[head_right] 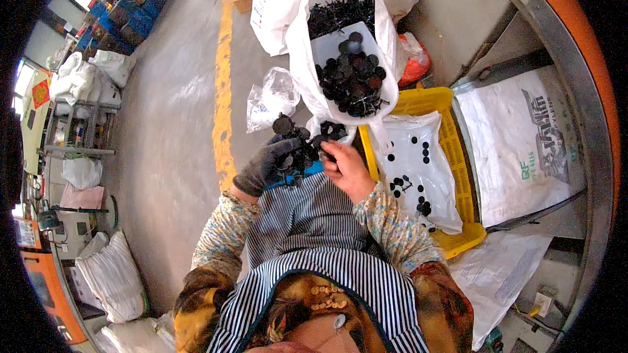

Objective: The person walks to a workstation and sorts small black fasteners by hand from a large white sack into a yellow basket. They repeatedly scoop fasteners, separate them, and place them into the basket.

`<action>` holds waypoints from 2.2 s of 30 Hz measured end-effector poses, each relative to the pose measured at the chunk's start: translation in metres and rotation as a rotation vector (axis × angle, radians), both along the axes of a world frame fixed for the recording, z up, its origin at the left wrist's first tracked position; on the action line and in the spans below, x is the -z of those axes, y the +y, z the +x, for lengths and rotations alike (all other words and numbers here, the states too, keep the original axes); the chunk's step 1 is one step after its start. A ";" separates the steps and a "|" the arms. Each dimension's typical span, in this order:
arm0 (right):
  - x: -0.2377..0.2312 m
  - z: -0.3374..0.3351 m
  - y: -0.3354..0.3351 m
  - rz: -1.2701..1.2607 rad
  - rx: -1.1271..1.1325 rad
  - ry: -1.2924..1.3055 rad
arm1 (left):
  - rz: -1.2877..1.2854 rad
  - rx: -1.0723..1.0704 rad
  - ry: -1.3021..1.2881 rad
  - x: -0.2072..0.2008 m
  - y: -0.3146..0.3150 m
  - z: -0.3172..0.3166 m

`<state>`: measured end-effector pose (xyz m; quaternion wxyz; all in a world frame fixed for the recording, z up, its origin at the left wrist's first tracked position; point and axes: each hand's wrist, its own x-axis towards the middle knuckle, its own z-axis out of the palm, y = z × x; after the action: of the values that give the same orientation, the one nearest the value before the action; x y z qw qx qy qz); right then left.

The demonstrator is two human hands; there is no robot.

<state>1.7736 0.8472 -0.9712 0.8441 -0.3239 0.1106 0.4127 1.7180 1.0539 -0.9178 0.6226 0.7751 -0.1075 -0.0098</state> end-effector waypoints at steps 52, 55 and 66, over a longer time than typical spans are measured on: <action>0.041 -0.044 0.019 -0.868 -0.464 -1.787 | -0.835 -0.307 0.216 0.134 0.031 0.005; 0.039 -0.040 0.016 -0.774 -0.469 -1.454 | -1.066 -0.228 0.309 0.110 0.029 0.009; 0.030 -0.024 0.049 -0.650 0.059 -1.363 | -1.341 -0.067 0.259 0.098 0.028 0.011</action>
<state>1.7500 0.8958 -1.0013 0.5981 -0.7371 -0.3114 0.0448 1.7293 1.0824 -1.0161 0.9759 0.2175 0.0090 -0.0145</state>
